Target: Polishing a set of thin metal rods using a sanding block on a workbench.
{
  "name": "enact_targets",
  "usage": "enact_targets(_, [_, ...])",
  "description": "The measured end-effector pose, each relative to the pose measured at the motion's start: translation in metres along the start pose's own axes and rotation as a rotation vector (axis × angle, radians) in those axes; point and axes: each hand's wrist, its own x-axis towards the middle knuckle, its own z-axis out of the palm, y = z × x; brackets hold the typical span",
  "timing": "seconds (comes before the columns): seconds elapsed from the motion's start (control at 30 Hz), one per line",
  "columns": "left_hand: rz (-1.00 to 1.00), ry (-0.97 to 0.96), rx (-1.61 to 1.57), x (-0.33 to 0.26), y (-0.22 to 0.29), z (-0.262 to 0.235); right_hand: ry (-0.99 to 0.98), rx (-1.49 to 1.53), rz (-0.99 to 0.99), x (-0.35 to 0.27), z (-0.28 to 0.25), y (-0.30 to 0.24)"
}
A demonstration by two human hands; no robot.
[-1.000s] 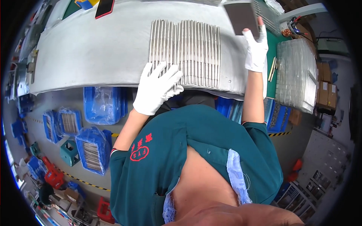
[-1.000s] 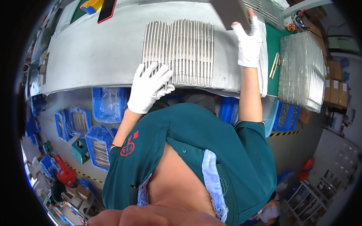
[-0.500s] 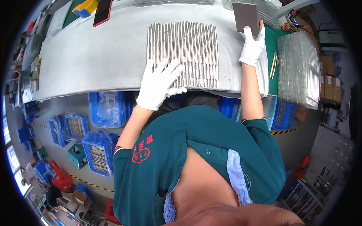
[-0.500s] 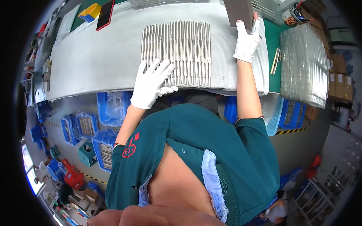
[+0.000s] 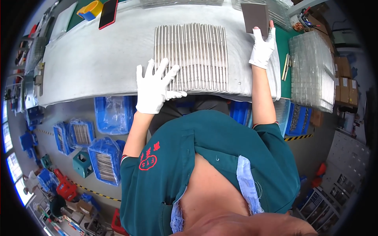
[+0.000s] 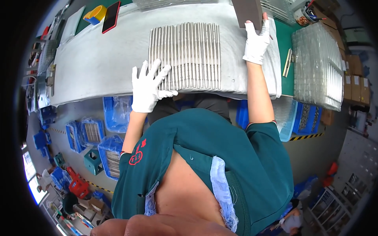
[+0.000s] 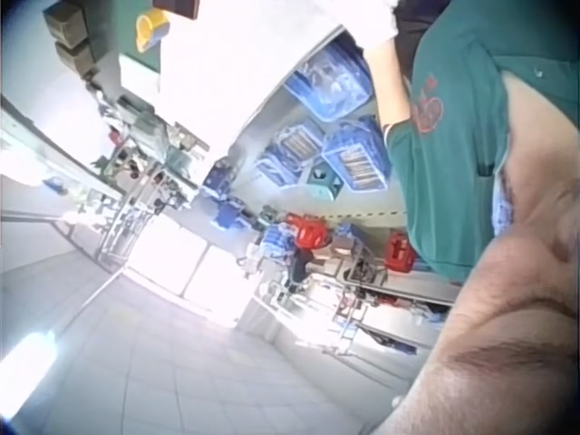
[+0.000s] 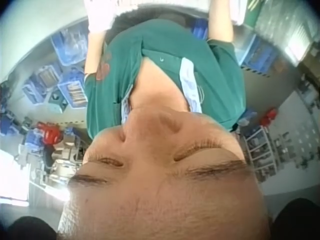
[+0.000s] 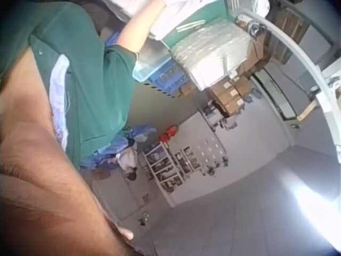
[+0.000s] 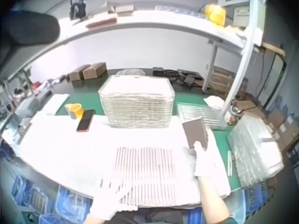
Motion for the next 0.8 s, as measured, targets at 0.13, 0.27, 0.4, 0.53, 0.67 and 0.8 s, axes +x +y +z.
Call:
enact_targets(0.13, [0.009, -0.016, -0.004, 0.0, -0.002, 0.002, -0.011, 0.004, 0.026, -0.001, 0.0, -0.001])
enact_targets(0.27, [0.035, -0.035, -0.042, 0.005, 0.009, -0.005, -0.018, -0.052, -0.005, -0.002, -0.001, -0.005])
enact_targets(0.4, [0.181, -0.03, -0.133, 0.02, 0.027, -0.004, -0.032, -0.008, -0.02, -0.002, 0.001, -0.004])
enact_targets(0.53, [0.187, -0.037, -0.114, 0.029, 0.026, 0.003, -0.036, -0.023, -0.015, -0.003, 0.002, -0.005])
enact_targets(0.67, [0.198, -0.01, -0.087, 0.03, 0.03, 0.004, -0.024, 0.046, 0.042, -0.003, 0.002, -0.007])
enact_targets(0.8, [0.289, -0.023, -0.182, 0.042, 0.051, 0.004, -0.016, -0.093, -0.075, 0.003, -0.003, 0.009])
